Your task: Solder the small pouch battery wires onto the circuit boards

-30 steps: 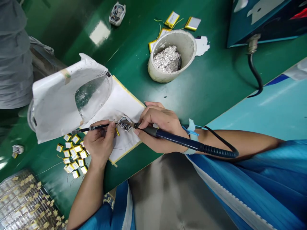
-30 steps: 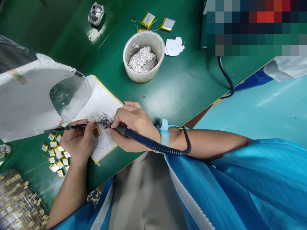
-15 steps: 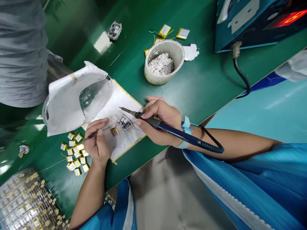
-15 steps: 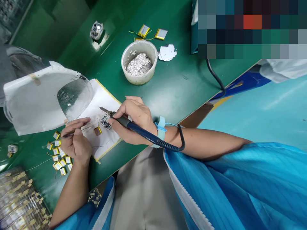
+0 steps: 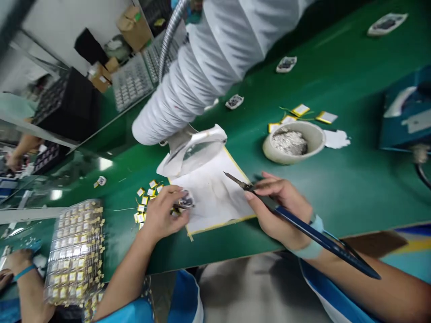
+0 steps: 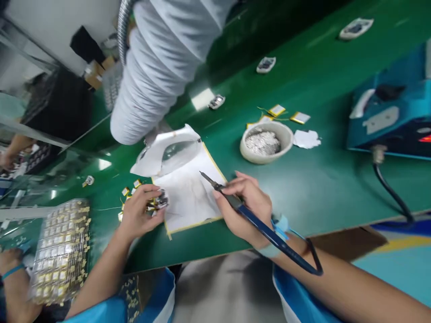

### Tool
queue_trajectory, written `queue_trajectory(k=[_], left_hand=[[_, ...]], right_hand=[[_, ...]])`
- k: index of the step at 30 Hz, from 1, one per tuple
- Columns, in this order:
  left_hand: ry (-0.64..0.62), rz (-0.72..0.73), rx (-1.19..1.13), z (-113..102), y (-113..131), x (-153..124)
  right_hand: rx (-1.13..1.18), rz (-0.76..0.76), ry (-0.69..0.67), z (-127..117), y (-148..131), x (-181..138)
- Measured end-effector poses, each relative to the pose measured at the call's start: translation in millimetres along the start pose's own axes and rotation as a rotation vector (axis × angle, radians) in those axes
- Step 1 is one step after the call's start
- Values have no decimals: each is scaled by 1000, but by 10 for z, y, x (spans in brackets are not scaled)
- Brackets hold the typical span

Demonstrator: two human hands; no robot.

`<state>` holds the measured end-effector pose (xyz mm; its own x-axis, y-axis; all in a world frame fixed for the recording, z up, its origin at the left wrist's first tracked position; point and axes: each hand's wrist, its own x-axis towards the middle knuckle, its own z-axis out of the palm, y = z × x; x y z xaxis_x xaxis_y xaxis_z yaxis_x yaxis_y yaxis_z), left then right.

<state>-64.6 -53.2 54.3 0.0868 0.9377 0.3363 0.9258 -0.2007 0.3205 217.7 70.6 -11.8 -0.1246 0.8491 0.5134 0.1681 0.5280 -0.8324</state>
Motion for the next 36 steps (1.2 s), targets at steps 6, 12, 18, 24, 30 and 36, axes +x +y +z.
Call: queue_trajectory(k=[6, 12, 18, 24, 30, 36], left_hand=[[84, -534, 296, -485, -1093, -26], [-184, -592, 396, -114, -1394, 831], [-273, -620, 445, 69, -1237, 1425], [-244, -533, 494, -295, -882, 614], [-92, -346, 328, -42, -479, -198], [-170, -209, 254, 552, 493, 354]], right_hand=[[-34, -24, 27, 30, 68, -65], [-96, -52, -4, 64, 138, -72], [-1, -193, 82, 121, 43, 108], [-27, -153, 88, 88, -113, 180], [-10, -132, 68, 90, -151, 231], [13, 17, 22, 2, -146, 147]])
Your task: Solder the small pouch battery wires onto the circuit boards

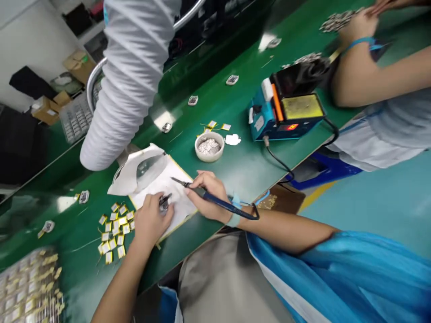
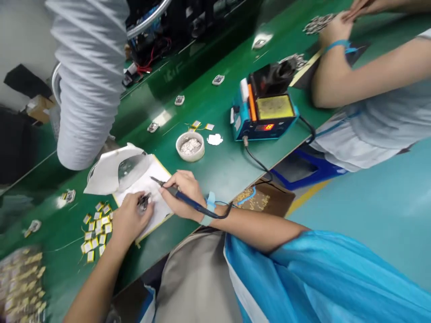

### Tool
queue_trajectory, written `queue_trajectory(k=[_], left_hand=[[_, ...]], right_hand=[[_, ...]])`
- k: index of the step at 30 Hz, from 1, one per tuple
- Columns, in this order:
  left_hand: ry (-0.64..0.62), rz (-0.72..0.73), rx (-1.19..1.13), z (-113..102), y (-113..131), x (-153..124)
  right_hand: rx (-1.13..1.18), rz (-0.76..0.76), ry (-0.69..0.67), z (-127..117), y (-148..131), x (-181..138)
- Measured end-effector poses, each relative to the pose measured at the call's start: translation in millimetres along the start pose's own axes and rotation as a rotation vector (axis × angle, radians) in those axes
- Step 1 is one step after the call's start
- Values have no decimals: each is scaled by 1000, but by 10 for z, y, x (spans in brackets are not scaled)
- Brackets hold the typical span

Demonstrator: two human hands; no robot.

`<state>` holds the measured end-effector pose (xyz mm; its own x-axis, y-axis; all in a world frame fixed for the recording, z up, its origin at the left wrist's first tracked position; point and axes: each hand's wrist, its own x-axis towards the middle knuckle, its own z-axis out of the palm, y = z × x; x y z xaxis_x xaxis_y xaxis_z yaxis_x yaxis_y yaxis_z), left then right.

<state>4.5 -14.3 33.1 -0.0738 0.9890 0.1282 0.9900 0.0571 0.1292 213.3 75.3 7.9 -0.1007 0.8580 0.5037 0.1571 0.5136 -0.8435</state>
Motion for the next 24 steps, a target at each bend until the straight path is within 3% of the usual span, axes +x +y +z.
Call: queue_trajectory(k=[2, 5, 8, 12, 16, 18, 22, 24], left_hand=[[-69, -12, 23, 63, 157, 174], [-114, 12, -21, 73, 182, 232], [-46, 97, -151, -19, 53, 105], [-14, 256, -303, -172, -190, -178], [-51, 340, -266, -172, -331, -387], [-12, 367, -268, -132, -342, -395], [163, 316, -266, -18, -298, -231], [236, 275, -209, 69, -280, -133]], right_hand=[[1, 43, 20, -96, -33, -3], [-20, 65, 68, -322, -92, 33], [-15, 9, 166, -535, -25, 87], [-22, -47, 309, -647, 318, 104], [-96, 65, 215, -616, 417, 33], [-63, 78, 150, -572, 253, 19], [23, 142, -163, -391, -158, 91], [40, 159, -254, -263, -238, 123]])
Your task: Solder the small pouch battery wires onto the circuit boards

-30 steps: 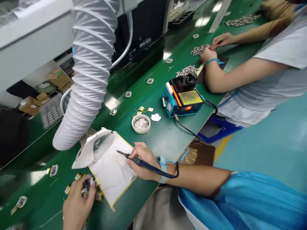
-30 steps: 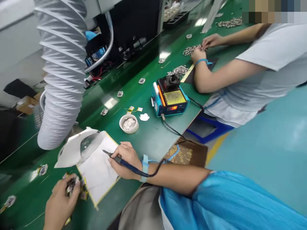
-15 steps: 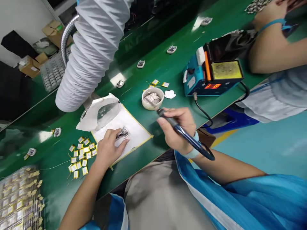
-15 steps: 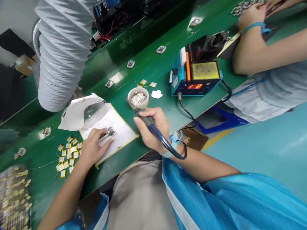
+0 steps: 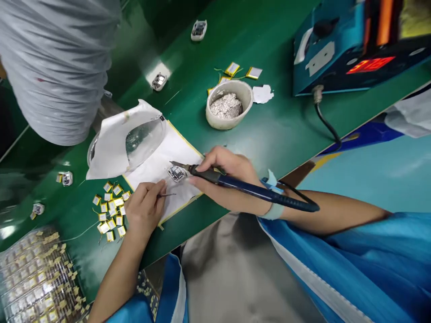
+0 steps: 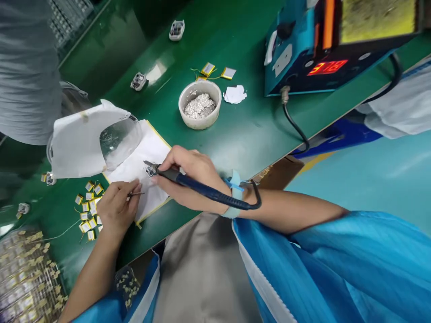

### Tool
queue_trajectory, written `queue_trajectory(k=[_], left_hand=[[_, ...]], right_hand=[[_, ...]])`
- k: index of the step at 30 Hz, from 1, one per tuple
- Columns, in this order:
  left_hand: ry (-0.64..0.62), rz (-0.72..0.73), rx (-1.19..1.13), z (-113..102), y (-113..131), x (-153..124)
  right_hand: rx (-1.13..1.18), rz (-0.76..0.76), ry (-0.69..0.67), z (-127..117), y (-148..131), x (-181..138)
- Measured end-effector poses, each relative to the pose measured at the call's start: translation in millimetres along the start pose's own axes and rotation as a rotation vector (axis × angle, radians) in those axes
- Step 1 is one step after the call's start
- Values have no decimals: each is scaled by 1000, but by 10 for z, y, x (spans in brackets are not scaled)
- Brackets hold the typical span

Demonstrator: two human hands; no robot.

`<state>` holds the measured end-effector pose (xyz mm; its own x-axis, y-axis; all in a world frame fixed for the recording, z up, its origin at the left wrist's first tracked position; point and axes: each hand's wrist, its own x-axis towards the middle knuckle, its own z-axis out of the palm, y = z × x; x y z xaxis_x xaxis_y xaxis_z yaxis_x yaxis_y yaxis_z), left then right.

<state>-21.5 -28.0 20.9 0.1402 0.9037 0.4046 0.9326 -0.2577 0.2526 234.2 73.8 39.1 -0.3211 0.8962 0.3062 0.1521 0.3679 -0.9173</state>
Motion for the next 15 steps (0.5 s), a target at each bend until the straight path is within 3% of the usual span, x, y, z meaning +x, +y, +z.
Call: queue_trajectory(k=[6, 12, 15], left_hand=[[-1, 26, 159, 246, -89, 3], [-83, 75, 138, 225, -103, -15], [-51, 84, 114, 233, -107, 10]], right_hand=[[5, 1, 51, 242, 181, 21], [-7, -44, 53, 240, 246, -3], [-16, -71, 37, 239, 247, -5]])
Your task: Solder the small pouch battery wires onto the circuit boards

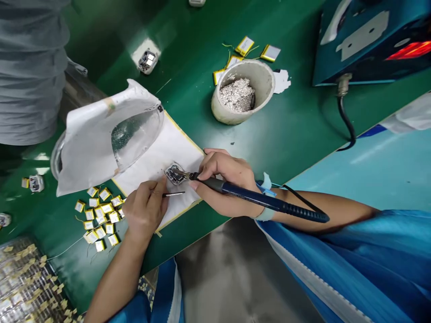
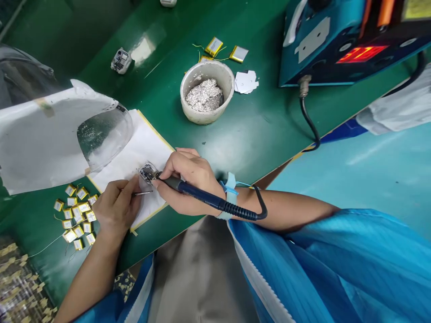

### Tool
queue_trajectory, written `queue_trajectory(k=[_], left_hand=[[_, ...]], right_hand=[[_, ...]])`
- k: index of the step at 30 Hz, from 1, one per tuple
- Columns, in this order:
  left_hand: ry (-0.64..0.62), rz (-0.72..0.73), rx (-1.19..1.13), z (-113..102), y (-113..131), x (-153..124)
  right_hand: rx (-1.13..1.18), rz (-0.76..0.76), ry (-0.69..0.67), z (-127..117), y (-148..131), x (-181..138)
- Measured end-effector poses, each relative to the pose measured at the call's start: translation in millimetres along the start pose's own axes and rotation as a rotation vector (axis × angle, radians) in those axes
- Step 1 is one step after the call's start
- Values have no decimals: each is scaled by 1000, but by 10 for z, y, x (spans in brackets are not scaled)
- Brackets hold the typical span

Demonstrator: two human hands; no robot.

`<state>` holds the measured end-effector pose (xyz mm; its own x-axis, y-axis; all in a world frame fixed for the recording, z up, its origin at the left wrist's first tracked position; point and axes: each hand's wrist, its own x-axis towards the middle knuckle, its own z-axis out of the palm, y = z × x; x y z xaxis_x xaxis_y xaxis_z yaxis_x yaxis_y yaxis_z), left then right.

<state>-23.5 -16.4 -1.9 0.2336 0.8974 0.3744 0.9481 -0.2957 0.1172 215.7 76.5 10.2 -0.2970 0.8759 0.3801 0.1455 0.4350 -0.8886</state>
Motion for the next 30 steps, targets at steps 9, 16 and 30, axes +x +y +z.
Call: queue_trajectory(k=[9, 16, 30], left_hand=[[16, 6, 25, 17, 27, 40], [54, 35, 17, 26, 36, 68], [73, 25, 35, 64, 13, 50]], right_hand=[[-37, 10, -34, 11, 2, -26], [-47, -1, -32, 23, 9, -23], [-60, 5, -50, 31, -5, -42]])
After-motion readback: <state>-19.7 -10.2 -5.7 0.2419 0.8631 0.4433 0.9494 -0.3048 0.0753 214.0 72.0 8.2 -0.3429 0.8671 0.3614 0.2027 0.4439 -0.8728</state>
